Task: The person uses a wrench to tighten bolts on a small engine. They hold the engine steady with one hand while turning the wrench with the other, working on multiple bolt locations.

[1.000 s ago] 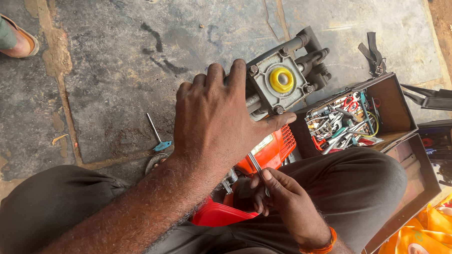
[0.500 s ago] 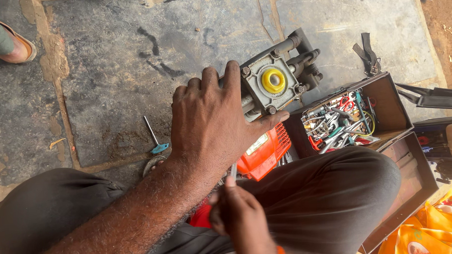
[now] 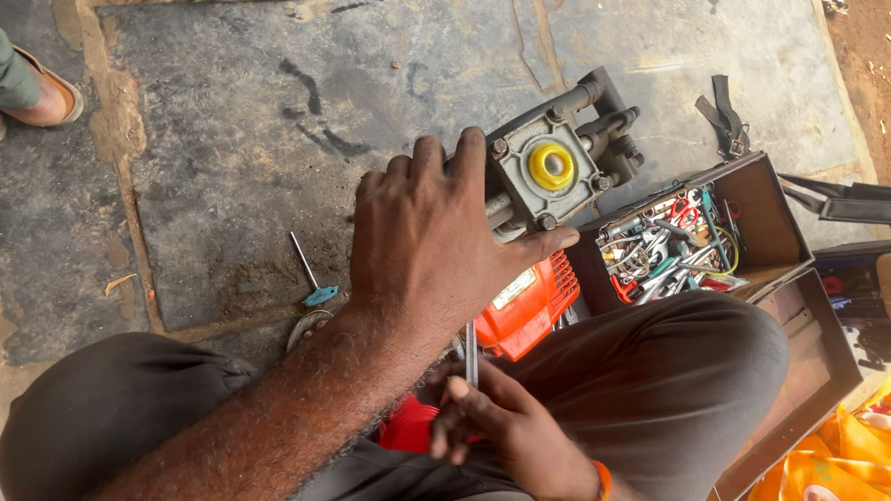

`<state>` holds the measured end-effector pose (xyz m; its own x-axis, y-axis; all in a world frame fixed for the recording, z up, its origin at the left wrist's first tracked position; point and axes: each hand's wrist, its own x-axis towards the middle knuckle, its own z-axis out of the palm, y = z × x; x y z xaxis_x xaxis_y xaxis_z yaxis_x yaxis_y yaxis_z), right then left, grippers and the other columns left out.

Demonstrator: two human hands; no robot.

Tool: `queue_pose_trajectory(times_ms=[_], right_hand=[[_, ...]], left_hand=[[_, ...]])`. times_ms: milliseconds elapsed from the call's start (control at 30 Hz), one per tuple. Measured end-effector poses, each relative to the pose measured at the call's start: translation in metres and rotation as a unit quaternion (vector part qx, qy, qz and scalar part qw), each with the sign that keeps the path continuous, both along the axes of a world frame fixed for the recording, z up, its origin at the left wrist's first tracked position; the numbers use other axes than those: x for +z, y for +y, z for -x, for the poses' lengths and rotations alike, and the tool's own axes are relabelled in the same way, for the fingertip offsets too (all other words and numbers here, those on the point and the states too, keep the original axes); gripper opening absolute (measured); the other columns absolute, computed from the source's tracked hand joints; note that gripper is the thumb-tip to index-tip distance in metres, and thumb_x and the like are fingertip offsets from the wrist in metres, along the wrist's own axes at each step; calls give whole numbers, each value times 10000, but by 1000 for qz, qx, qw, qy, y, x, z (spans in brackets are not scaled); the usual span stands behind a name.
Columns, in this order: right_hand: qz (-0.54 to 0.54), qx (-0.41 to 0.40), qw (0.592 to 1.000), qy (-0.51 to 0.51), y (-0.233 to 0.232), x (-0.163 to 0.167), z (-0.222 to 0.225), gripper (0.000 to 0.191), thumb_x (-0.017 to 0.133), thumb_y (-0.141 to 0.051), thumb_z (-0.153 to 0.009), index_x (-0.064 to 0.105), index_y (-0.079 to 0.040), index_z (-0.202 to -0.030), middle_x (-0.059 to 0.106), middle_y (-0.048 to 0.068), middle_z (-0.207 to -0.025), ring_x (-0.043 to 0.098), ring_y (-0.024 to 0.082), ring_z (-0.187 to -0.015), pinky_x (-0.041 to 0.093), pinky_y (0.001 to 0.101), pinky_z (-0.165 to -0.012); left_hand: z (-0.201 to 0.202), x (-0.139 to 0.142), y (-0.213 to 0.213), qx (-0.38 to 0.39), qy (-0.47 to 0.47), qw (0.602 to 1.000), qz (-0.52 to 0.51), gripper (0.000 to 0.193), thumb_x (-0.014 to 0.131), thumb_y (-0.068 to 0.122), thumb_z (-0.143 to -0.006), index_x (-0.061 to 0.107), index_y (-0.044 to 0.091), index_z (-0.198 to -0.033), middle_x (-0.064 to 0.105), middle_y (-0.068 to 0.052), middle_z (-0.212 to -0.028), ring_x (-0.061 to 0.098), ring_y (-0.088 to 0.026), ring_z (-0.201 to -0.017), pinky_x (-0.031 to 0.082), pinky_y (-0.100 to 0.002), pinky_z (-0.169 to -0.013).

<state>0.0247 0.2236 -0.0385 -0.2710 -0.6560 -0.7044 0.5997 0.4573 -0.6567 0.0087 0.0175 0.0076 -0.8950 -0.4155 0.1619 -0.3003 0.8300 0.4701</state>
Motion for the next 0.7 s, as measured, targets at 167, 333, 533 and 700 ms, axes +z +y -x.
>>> queue_pose_trajectory(times_ms=[167, 333, 533, 700], right_hand=[[6, -30, 999, 25, 25, -3, 24, 366, 459, -330, -1069, 631, -8, -1106, 519, 9, -608, 462, 96, -530, 350, 235, -505], [-7, 5, 999, 48, 37, -8, 52, 387, 466, -340, -1068, 682, -21, -1035, 389, -34, -591, 360, 80, -533, 294, 243, -500], [-42, 9, 998, 48, 25, 5, 61, 372, 489, -322, -1045, 693, -15, -990, 422, -31, -626, 322, 85, -536, 283, 254, -504], [6, -142, 989, 35, 29, -5, 31, 371, 499, -315, -1075, 602, -17, -879, 372, -14, -570, 306, 95, -504, 268, 264, -485]], left_hand=[[1, 1, 2, 8, 12, 1000, -1, 1143, 641, 910, -735, 542, -62, -1326, 659, -291, -1036, 695, -367, -877, 542, -571, -802], [2, 0, 0, 4, 5, 1000, -4, 1129, 645, 904, -735, 545, -55, -1323, 653, -273, -1021, 693, -358, -875, 542, -572, -796], [0, -2, 0, 3, 41, 999, 11, 1127, 658, 893, -749, 551, -71, -1322, 649, -294, -1030, 703, -373, -876, 535, -606, -839], [0, -2, 2, 1, 16, 1000, 3, 1148, 641, 908, -743, 533, -71, -1334, 648, -311, -1045, 706, -388, -872, 549, -599, -812]])
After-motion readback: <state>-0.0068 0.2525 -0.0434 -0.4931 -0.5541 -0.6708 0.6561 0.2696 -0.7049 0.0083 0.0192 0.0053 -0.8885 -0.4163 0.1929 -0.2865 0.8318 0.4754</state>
